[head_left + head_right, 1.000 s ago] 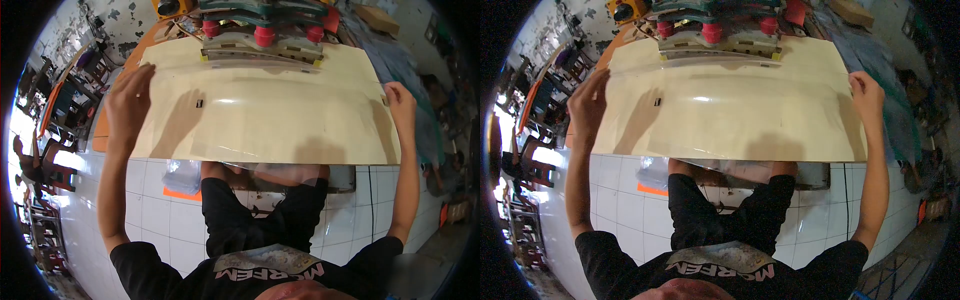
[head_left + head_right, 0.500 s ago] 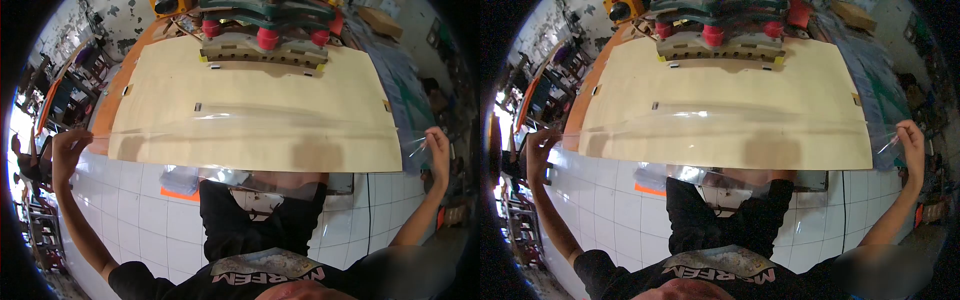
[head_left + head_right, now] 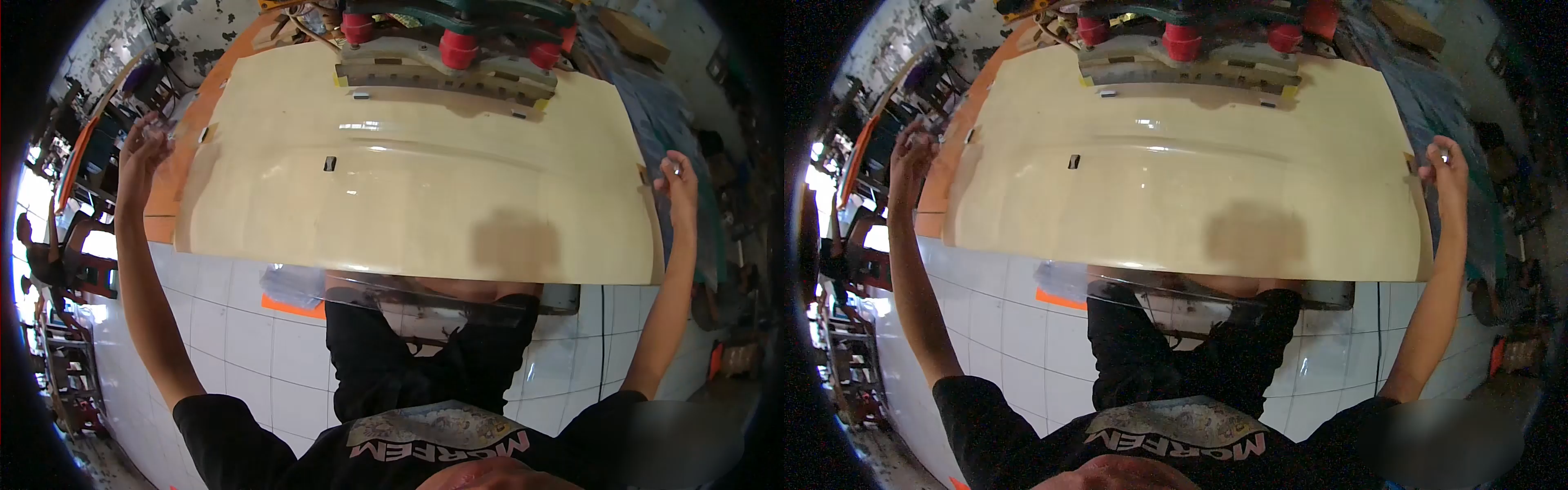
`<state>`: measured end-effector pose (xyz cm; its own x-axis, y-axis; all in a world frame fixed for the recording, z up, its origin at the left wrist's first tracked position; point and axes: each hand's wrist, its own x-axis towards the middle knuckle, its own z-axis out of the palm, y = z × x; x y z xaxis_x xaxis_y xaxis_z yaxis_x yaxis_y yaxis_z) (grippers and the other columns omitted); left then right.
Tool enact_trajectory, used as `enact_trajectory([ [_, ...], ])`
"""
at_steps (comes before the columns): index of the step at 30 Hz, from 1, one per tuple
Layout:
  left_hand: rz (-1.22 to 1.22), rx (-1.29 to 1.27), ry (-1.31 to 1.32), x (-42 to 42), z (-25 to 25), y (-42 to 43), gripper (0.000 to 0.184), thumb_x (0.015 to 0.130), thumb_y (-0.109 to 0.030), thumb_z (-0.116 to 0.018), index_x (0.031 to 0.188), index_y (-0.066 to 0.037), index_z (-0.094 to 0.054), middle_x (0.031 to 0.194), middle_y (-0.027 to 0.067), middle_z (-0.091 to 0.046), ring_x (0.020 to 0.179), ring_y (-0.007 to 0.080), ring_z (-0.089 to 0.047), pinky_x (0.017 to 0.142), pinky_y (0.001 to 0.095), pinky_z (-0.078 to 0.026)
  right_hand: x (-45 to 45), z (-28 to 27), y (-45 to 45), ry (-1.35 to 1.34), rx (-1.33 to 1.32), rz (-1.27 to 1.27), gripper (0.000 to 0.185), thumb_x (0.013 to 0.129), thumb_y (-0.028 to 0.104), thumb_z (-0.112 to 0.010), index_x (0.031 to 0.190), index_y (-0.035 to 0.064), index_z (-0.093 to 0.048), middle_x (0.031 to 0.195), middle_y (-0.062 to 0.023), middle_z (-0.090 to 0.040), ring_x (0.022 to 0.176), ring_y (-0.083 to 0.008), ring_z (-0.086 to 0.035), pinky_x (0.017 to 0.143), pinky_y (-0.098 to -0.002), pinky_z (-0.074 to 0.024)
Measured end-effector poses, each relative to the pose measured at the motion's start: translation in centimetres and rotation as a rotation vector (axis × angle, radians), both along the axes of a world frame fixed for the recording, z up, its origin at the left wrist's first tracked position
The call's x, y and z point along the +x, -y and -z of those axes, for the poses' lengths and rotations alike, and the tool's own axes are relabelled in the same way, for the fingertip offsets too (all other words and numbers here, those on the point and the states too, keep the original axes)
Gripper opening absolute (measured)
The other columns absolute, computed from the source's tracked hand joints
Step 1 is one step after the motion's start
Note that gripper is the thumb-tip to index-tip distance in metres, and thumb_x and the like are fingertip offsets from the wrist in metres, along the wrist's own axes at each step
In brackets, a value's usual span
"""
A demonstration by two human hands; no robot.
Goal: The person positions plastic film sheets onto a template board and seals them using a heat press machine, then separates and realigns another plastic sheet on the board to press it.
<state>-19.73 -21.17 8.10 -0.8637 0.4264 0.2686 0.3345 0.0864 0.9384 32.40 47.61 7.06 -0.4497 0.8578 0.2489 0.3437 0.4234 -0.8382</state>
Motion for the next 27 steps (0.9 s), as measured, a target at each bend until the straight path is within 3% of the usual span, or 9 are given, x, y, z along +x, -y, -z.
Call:
enact_trajectory([
  [4, 0.029, 0.112, -0.066, 1.2, -1.5, 0.5, 0.052, 0.089, -0.009, -0.062, 0.138, -0.002, -0.045, 0.098, 0.0024, -0.06, 0.087, 0.0111, -0.061, 0.081, 0.026, -0.05, 1.4, -2.7, 1.9, -0.087, 0.109, 0.052, 0.042, 0.093, 0.027, -0.067, 0.128, 0.008, -0.055, 0.092, 0.0012, -0.057, 0.066, -0.0047, -0.051, 0.063, -0.0173, -0.041],
  [10, -0.039, 0.095, -0.19, 5.4, -1.0, 5.6, 0.069, 0.087, -0.011, -0.068, 0.147, -0.005, -0.034, 0.096, 0.0009, -0.057, 0.085, 0.0081, -0.056, 0.075, 0.0215, -0.048, 9.3, -2.1, 0.6, -0.191, 0.036, -0.046, 0.044, 0.096, 0.024, -0.063, 0.133, 0.0045, -0.049, 0.09, 0.0029, -0.055, 0.061, -0.0018, -0.042, 0.057, -0.0199, -0.0367],
  [13, -0.04, 0.034, -0.167, 9.3, 0.4, 8.6, 0.071, 0.086, -0.012, -0.07, 0.147, -0.006, -0.034, 0.091, -0.0009, -0.055, 0.079, 0.0038, -0.051, 0.066, 0.0168, -0.044, 13.2, -0.3, 1.9, -0.3, 0.013, -0.067, 0.044, 0.097, 0.021, -0.061, 0.134, 0.0038, -0.046, 0.088, 0.0037, -0.053, 0.058, -0.0008, -0.037, 0.054, -0.019, -0.0339],
  [15, -0.087, 0.138, -0.225, 11.5, 1.6, 10.5, 0.071, 0.085, -0.014, -0.071, 0.145, -0.002, -0.035, 0.076, -0.0017, -0.05, 0.056, 0.0028, -0.046, 0.042, 0.017, -0.035, 17.0, 1.5, 1.9, -0.389, -0.007, -0.125, 0.04, 0.097, 0.02, -0.06, 0.132, 0.0042, -0.048, 0.087, 0.0026, -0.054, 0.054, -0.0009, -0.037, 0.052, -0.0196, -0.0339],
  [18, -0.13, 0.138, -0.238, 14.7, 2.3, 13.8, 0.081, 0.078, -0.019, -0.081, 0.143, -0.002, -0.035, 0.072, -0.0021, -0.047, 0.047, 0.0026, -0.042, 0.034, 0.0164, -0.03, 21.2, 3.3, 2.0, -0.523, -0.016, -0.224, 0.037, 0.098, 0.018, -0.059, 0.131, 0.0045, -0.049, 0.085, 0.0015, -0.054, 0.048, -0.0012, -0.034, 0.05, -0.0203, -0.0335],
  [21, -0.055, 0.182, -0.214, 16.1, 2.4, 16.3, 0.086, 0.075, -0.02, -0.083, 0.144, -0.003, -0.035, 0.071, -0.0022, -0.046, 0.047, 0.0025, -0.041, 0.034, 0.0162, -0.029, 22.3, 3.6, 2.6, -0.557, -0.045, -0.28, 0.039, 0.097, 0.016, -0.061, 0.131, 0.0044, -0.048, 0.084, 0.0023, -0.052, 0.05, -0.0013, -0.034, 0.052, -0.0192, -0.0325],
  [23, -0.017, 0.15, -0.252, 15.3, 2.0, 16.4, 0.083, 0.077, -0.021, -0.081, 0.144, -0.003, -0.035, 0.072, -0.002, -0.047, 0.048, 0.0025, -0.042, 0.035, 0.0162, -0.029, 21.4, 3.6, 2.1, -0.46, -0.044, -0.196, 0.041, 0.096, 0.017, -0.061, 0.133, 0.0044, -0.046, 0.091, 0.0035, -0.049, 0.061, -0.0018, -0.037, 0.055, -0.0178, -0.0304],
  [25, -0.111, -0.026, -0.209, 14.5, 0.6, 13.6, 0.077, 0.08, -0.019, -0.077, 0.144, -0.003, -0.037, 0.073, -0.0031, -0.046, 0.056, 0.0026, -0.046, 0.043, 0.0157, -0.034, 18.0, 2.4, 2.3, -0.407, -0.069, -0.181, 0.044, 0.095, 0.019, -0.063, 0.133, 0.0045, -0.045, 0.089, 0.0036, -0.05, 0.064, -0.0022, -0.038, 0.054, -0.0182, -0.0306],
  [27, -0.156, 0.005, -0.187, 12.8, -0.7, 9.2, 0.071, 0.083, -0.016, -0.072, 0.144, -0.003, -0.038, 0.079, -0.0014, -0.051, 0.063, 0.0038, -0.048, 0.051, 0.017, -0.037, 13.9, 0.5, 2.4, -0.274, -0.079, -0.133, 0.047, 0.094, 0.022, -0.065, 0.134, 0.0048, -0.046, 0.087, 0.004, -0.051, 0.068, -0.0026, -0.041, 0.055, -0.0187, -0.0321],
])
